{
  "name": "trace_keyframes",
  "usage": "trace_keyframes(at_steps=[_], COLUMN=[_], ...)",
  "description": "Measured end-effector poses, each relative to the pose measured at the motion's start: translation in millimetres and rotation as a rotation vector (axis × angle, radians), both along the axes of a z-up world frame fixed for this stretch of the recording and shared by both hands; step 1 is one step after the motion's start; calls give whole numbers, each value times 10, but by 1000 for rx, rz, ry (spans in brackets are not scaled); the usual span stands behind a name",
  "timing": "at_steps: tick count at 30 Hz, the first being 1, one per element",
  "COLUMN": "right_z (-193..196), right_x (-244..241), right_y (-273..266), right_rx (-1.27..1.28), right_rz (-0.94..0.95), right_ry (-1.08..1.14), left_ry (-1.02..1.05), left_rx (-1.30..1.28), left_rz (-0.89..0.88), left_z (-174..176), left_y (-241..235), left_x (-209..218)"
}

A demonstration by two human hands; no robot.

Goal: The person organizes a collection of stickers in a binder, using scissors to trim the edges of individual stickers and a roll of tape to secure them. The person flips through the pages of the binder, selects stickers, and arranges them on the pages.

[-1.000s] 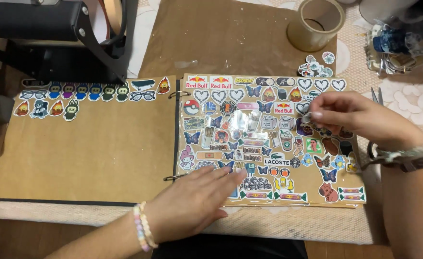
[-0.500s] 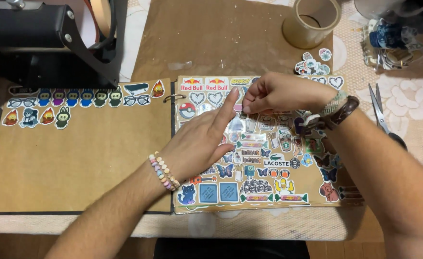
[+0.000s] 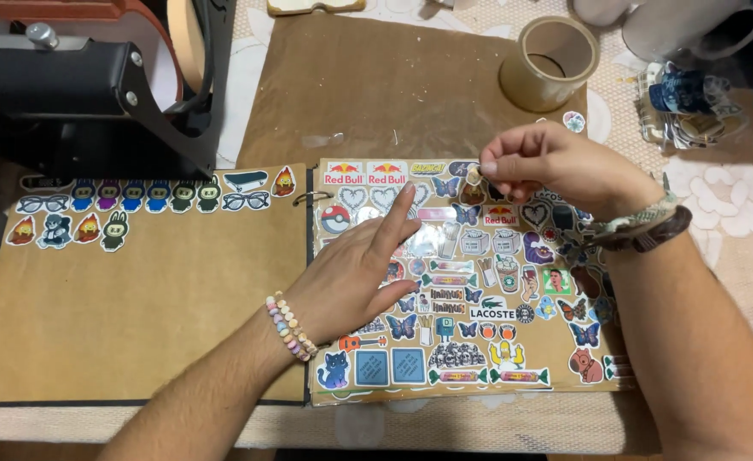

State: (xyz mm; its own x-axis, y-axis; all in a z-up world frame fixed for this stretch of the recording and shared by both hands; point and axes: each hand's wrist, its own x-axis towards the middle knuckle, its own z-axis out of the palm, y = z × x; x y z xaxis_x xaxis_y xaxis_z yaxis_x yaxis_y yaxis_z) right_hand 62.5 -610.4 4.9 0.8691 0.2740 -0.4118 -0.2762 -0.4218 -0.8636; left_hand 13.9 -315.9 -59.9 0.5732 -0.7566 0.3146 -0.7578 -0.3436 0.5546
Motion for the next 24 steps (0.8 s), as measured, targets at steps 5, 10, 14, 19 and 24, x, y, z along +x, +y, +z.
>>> trace_keyframes(at_steps=[5,10,14,19,24], right_z=[-250,-238,-198,-184,-178], right_x=[-35,-115,-118,-133,-136], right_y=[-21,384,455,488,516], right_rx=[116,-40,-78,-109,-110], right_rz=[-4,133,87,82,83], right_ry=[-27,86,120,116,111], left_ry=[15,7,12,22,21], left_rx=[13,-7,13,17,29], left_rz=[-47,-126,-106,-98,-90], left_z=[-13,-43,19,22,25], left_y=[31,28,40,42,41], left_x=[38,39,64,48,54])
